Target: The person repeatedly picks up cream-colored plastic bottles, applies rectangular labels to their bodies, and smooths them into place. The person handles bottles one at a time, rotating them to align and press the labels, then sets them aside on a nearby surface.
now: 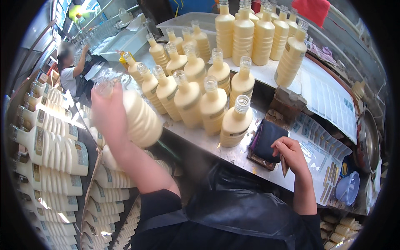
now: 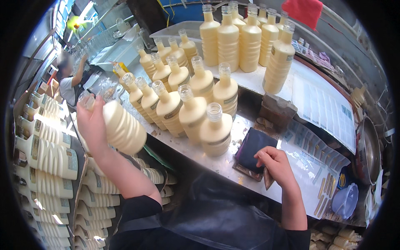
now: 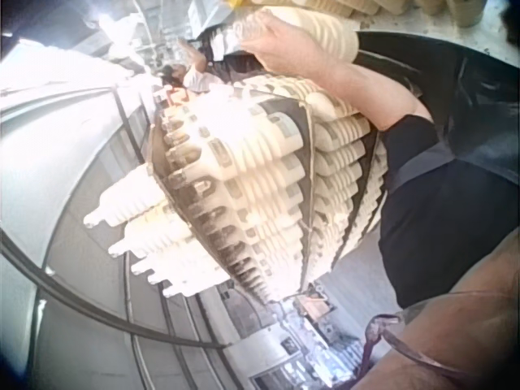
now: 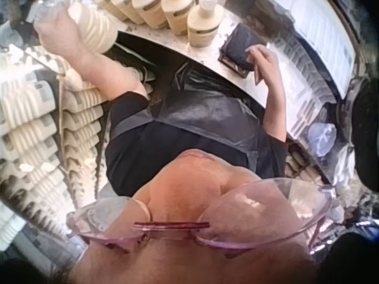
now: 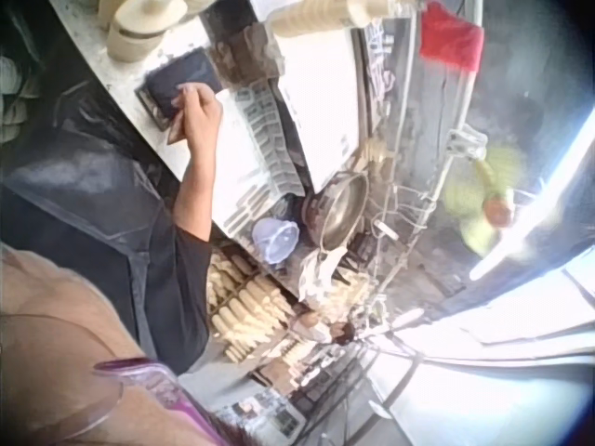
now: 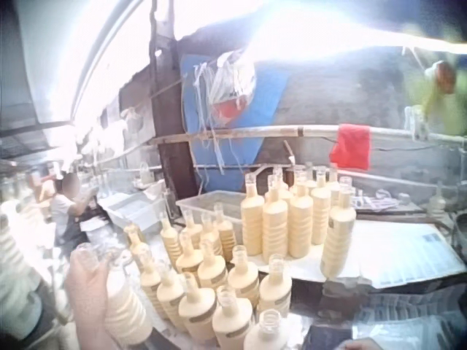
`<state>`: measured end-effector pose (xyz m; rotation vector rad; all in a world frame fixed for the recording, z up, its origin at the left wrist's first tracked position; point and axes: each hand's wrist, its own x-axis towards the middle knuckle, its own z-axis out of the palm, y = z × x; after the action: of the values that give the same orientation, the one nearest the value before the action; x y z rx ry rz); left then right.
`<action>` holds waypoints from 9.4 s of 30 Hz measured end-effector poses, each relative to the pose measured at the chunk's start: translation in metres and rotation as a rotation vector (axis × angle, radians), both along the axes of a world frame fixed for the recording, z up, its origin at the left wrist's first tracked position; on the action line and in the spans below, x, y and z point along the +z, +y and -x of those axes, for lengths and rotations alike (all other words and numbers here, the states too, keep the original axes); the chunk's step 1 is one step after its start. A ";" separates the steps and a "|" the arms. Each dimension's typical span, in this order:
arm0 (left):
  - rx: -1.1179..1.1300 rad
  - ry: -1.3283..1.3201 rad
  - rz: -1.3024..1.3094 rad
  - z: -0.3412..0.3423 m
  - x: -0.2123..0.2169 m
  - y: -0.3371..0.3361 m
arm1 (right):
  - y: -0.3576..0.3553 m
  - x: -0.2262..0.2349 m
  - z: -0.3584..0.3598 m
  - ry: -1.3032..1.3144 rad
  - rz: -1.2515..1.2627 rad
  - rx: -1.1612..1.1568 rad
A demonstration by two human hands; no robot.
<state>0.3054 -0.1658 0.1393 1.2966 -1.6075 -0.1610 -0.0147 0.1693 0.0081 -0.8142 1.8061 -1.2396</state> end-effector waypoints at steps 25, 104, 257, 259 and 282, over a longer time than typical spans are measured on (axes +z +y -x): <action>-1.356 0.080 -0.722 0.280 -0.161 0.164 | 0.027 -0.004 0.016 -0.257 0.047 -0.208; -1.446 0.421 -1.081 0.264 -0.174 0.174 | 0.215 -0.066 -0.052 0.840 -1.017 -0.391; -1.167 0.139 -0.814 0.282 -0.124 0.193 | 0.002 -0.006 0.079 -0.371 0.313 -0.468; -1.158 -0.043 -0.616 0.282 -0.116 0.194 | 0.005 -0.013 0.084 -0.453 0.305 -0.451; -1.228 0.479 -1.081 0.294 -0.148 0.167 | -0.011 -0.016 0.084 -0.193 0.292 -0.486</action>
<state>0.0114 0.0014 -0.0087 0.6256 -1.6687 -2.1238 -0.0987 0.1587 -0.0076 -0.3922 1.7406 -1.8592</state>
